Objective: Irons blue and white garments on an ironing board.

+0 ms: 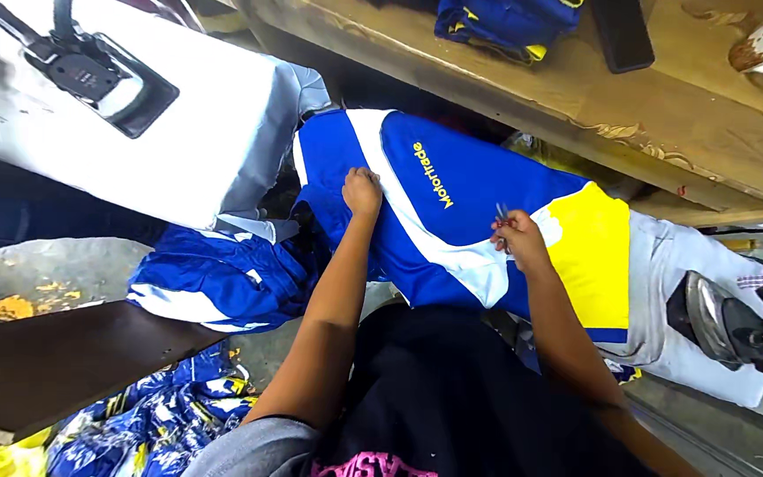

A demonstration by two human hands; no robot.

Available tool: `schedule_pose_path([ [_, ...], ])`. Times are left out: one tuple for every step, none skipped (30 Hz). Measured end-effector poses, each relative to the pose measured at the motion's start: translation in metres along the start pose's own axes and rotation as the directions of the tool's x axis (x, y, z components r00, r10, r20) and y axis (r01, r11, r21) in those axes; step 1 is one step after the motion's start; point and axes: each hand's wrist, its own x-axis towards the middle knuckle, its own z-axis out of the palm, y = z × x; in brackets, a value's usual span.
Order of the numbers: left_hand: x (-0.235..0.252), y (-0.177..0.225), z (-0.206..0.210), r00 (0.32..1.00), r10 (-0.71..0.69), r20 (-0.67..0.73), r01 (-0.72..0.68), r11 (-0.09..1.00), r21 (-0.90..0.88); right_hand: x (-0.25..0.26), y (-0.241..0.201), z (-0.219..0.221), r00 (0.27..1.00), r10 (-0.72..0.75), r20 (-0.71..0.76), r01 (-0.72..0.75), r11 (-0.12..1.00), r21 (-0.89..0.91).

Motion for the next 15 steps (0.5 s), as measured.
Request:
schedule_pose_path([
  [0.000,-0.002,-0.001,1.000,-0.010,0.011,0.010,1.000,-0.027,0.009,-0.003,0.011,0.999,-0.036,0.016,0.037,0.997,-0.064],
  [0.001,-0.004,-0.003,1.000,-0.013,0.021,0.014,0.998,-0.054,0.019,-0.004,0.020,0.997,-0.071,0.017,0.073,0.989,-0.127],
  [0.002,-0.006,-0.005,0.999,-0.012,0.037,0.015,0.996,-0.084,0.030,-0.005,0.027,0.996,-0.089,0.009,0.089,0.977,-0.193],
  [0.003,-0.008,-0.008,0.998,-0.010,0.057,0.016,0.993,-0.116,0.042,-0.004,0.033,0.995,-0.100,-0.006,0.095,0.959,-0.266],
  [0.004,-0.011,-0.010,0.997,-0.005,0.075,0.017,0.989,-0.150,0.052,-0.003,0.036,0.994,-0.106,-0.016,0.095,0.935,-0.342],
  [0.005,-0.014,-0.012,0.996,0.002,0.088,0.016,0.981,-0.194,0.060,-0.001,0.039,0.993,-0.113,-0.027,0.092,0.906,-0.414],
  [0.007,-0.017,-0.014,0.995,0.003,0.095,0.021,0.969,-0.247,0.064,-0.001,0.041,0.991,-0.125,-0.046,0.090,0.882,-0.463],
  [0.008,-0.020,-0.014,0.995,-0.002,0.097,0.031,0.953,-0.302,0.065,-0.004,0.042,0.988,-0.134,-0.073,0.080,0.864,-0.497],
  [0.010,-0.023,-0.015,0.995,-0.015,0.094,0.048,0.933,-0.357,0.065,-0.007,0.044,0.987,-0.130,-0.096,0.062,0.851,-0.521],
  [0.010,-0.025,-0.016,0.996,-0.039,0.085,0.071,0.906,-0.418,0.064,-0.011,0.046,0.986,-0.118,-0.115,0.039,0.844,-0.536],
  [0.011,-0.027,-0.017,0.995,-0.069,0.074,0.097,0.869,-0.486,0.062,-0.013,0.049,0.986,-0.104,-0.129,0.017,0.838,-0.545],
  [0.011,-0.028,-0.018,0.992,-0.104,0.070,0.125,0.825,-0.551,0.062,-0.014,0.050,0.985,-0.097,-0.142,0.003,0.837,-0.548],
  [0.011,-0.029,-0.019,0.988,-0.135,0.071,0.150,0.784,-0.602,0.062,-0.015,0.052,0.983,-0.094,-0.155,-0.007,0.836,-0.548],
  [0.012,-0.030,-0.020,0.986,-0.150,0.069,0.160,0.758,-0.632,0.062,-0.016,0.053,0.982,-0.091,-0.166,-0.015,0.836,-0.548],
  [0.012,-0.032,-0.020,0.988,-0.138,0.069,0.150,0.761,-0.632,0.062,-0.016,0.055,0.981,-0.088,-0.174,-0.023,0.835,-0.550],
])
